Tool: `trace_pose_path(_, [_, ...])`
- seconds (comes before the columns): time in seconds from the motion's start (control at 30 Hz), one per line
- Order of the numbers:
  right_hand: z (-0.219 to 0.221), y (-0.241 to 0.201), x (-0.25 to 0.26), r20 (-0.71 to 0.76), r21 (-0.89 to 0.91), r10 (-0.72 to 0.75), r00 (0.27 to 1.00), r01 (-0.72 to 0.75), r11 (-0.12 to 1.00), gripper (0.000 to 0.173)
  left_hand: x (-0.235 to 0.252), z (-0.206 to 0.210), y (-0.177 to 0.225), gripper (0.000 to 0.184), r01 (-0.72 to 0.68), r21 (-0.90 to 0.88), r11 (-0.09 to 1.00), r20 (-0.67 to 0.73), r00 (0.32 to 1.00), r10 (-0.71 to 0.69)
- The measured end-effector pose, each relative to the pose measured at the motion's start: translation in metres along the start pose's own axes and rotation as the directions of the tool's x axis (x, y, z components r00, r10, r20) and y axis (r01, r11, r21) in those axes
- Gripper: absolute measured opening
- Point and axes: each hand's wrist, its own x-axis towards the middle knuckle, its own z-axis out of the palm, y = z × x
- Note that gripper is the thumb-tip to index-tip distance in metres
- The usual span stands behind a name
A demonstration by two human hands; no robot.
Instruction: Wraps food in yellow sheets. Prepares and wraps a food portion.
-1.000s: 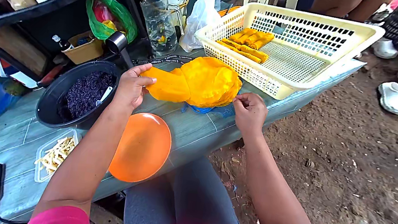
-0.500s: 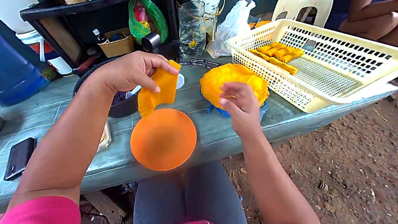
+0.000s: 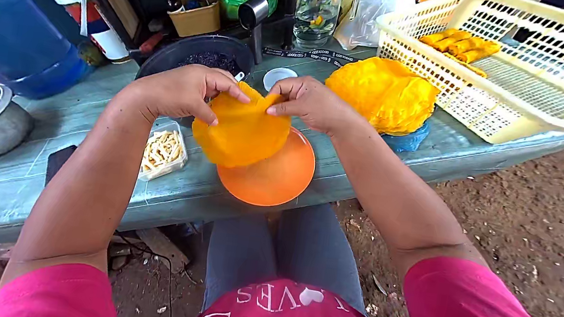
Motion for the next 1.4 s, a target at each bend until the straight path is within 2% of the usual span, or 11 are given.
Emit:
trace_pose_path(0.13, [0.002, -0.013, 0.0, -0.071, -0.374, -0.061, 0.996, 0.03, 0.927, 0.007, -0.005, 0.022, 0.01, 0.045, -0.077, 0.369, 0.926, -0.157, 0.977, 0.144])
trace_pose_path(0.23, [0.002, -0.002, -0.025, 0.059, -0.62, -0.087, 0.994, 0.105, 0.778, 0.009, -0.011, 0.071, 0.006, 0.036, -0.137, 0.589, 0.796, -0.056, 0.976, 0.21])
trace_pose_path(0.37, [0.005, 0.04, -0.068, 0.173, -0.763, -0.008, 0.985, 0.139, 0.631, 0.02, -0.028, 0.116, -0.013, 0.032, -0.146, 0.46, 0.876, 0.132, 0.987, 0.095])
trace_pose_path(0.47, [0.003, 0.05, -0.082, 0.165, -0.786, -0.013, 0.986, 0.14, 0.603, 0.026, -0.035, 0.094, -0.034, 0.024, 0.048, 0.366, 0.929, -0.105, 0.994, -0.01])
trace_pose_path(0.57, [0.001, 0.051, -0.083, 0.182, -0.802, -0.054, 0.982, 0.18, 0.569, 0.026, -0.027, 0.078, -0.052, 0.023, 0.32, 0.278, 0.906, -0.345, 0.913, -0.217])
trace_pose_path(0.7, [0.0, 0.05, -0.085, 0.213, -0.8, -0.086, 0.973, 0.224, 0.557, 0.033, -0.01, 0.09, -0.066, 0.03, 0.477, 0.217, 0.852, -0.335, 0.856, -0.394])
trace_pose_path(0.8, [-0.004, 0.044, -0.091, 0.116, -0.764, -0.116, 0.986, 0.164, 0.624, 0.039, -0.006, 0.103, -0.067, 0.032, 0.393, 0.245, 0.886, -0.33, 0.893, -0.305])
trace_pose_path(0.93, [-0.017, 0.037, -0.09, -0.022, -0.765, -0.18, 0.983, 0.099, 0.637, 0.029, -0.011, 0.111, -0.069, 0.028, 0.199, 0.323, 0.925, -0.266, 0.957, -0.113])
trace_pose_path(1.03, [-0.016, 0.039, -0.09, 0.054, -0.769, -0.173, 0.983, 0.151, 0.621, 0.023, -0.024, 0.131, -0.058, 0.014, 0.116, 0.336, 0.935, -0.311, 0.95, -0.006])
trace_pose_path(1.13, [-0.01, 0.047, -0.088, 0.15, -0.767, -0.105, 0.983, 0.183, 0.615, 0.02, -0.031, 0.165, -0.041, 0.02, -0.03, 0.394, 0.918, -0.286, 0.946, 0.154])
trace_pose_path(1.4, [-0.015, 0.047, -0.084, 0.233, -0.764, -0.015, 0.972, 0.193, 0.616, 0.025, -0.001, 0.183, -0.035, 0.017, 0.012, 0.487, 0.873, -0.217, 0.97, 0.108])
